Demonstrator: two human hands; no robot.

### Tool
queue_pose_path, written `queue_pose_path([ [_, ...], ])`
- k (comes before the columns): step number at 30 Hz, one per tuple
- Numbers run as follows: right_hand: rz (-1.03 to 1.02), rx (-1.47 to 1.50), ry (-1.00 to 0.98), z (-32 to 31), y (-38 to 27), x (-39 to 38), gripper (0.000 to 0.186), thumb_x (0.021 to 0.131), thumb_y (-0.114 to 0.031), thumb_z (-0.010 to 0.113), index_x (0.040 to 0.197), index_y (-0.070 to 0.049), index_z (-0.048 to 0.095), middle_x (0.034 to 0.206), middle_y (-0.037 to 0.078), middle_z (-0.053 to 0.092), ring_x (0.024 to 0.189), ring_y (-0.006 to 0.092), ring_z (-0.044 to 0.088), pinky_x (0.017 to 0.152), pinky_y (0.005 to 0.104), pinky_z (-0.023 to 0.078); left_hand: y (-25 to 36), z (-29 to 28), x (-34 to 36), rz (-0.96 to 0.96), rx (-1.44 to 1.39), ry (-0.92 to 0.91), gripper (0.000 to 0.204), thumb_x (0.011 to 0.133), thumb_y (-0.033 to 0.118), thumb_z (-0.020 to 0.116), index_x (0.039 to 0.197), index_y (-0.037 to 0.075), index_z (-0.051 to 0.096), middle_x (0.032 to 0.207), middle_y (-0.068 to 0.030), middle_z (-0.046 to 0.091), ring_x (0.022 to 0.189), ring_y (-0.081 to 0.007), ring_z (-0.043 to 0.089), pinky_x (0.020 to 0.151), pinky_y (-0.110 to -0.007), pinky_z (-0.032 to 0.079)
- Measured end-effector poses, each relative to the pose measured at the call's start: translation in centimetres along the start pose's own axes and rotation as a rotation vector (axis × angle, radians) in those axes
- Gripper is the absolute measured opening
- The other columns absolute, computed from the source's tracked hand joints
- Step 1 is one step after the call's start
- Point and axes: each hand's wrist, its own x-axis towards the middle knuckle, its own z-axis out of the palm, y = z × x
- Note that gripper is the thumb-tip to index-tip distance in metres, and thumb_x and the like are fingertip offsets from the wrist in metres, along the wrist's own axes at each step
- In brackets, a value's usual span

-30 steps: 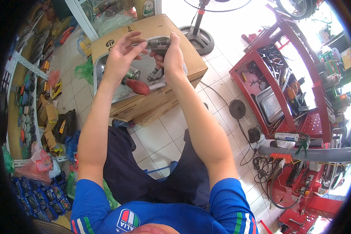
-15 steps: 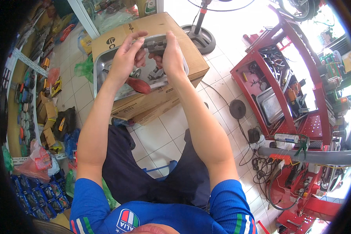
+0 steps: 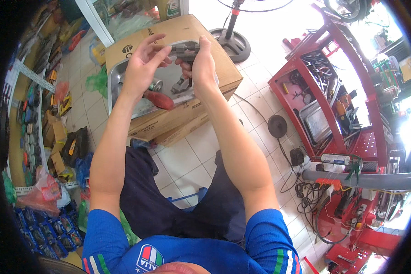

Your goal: The person assembles mechanical engine parts including a piston and a cylindrical pin by hand. They hold the metal components, insert the pin into the piston, and turn the parts over while seated in a workshop.

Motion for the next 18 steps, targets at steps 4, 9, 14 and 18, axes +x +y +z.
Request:
queue_pose_path([
  [4,-0.090,-0.158,0.034,0.7,0.1,-0.4,0.061,0.100,-0.052,0.027,0.093,-0.003,0.062,0.068,0.007,0.059,0.050,0.0106,0.039,0.050,0.0286,0.035,-0.6,-0.1,0.1,-0.102,-0.102,-0.061,0.035,0.098,0.026,0.061,0.126,0.006,0.056,0.079,-0.0032,0.059,0.069,-0.0105,0.056,0.068,-0.025,0.047],
  [9,-0.080,-0.111,-0.012,0.7,0.4,-0.2,0.061,0.100,-0.052,0.027,0.092,-0.003,0.061,0.068,0.008,0.060,0.050,0.0105,0.040,0.049,0.0282,0.034,-0.3,-0.8,0.4,-0.234,-0.057,-0.034,0.037,0.098,0.028,0.061,0.126,0.005,0.056,0.079,-0.0023,0.058,0.069,-0.0104,0.055,0.066,-0.024,0.046],
  [14,-0.004,0.011,-0.003,0.0,0.4,0.2,0.064,0.099,-0.055,0.025,0.092,-0.002,0.061,0.066,0.007,0.057,0.051,0.0119,0.037,0.053,0.0303,0.035,-0.3,0.1,0.2,-0.004,-0.004,0.019,0.042,0.092,0.021,0.069,0.128,0.005,0.055,0.096,-0.0052,0.066,0.085,-0.0131,0.063,0.074,-0.025,0.050],
  [18,0.019,0.047,-0.001,-0.3,0.0,0.2,0.065,0.099,-0.055,0.024,0.090,-0.003,0.062,0.066,0.007,0.056,0.051,0.0125,0.037,0.054,0.0308,0.036,0.2,-0.3,0.1,0.006,0.029,-0.036,0.043,0.092,0.019,0.068,0.130,0.005,0.054,0.099,-0.0055,0.066,0.090,-0.0135,0.064,0.077,-0.026,0.051],
])
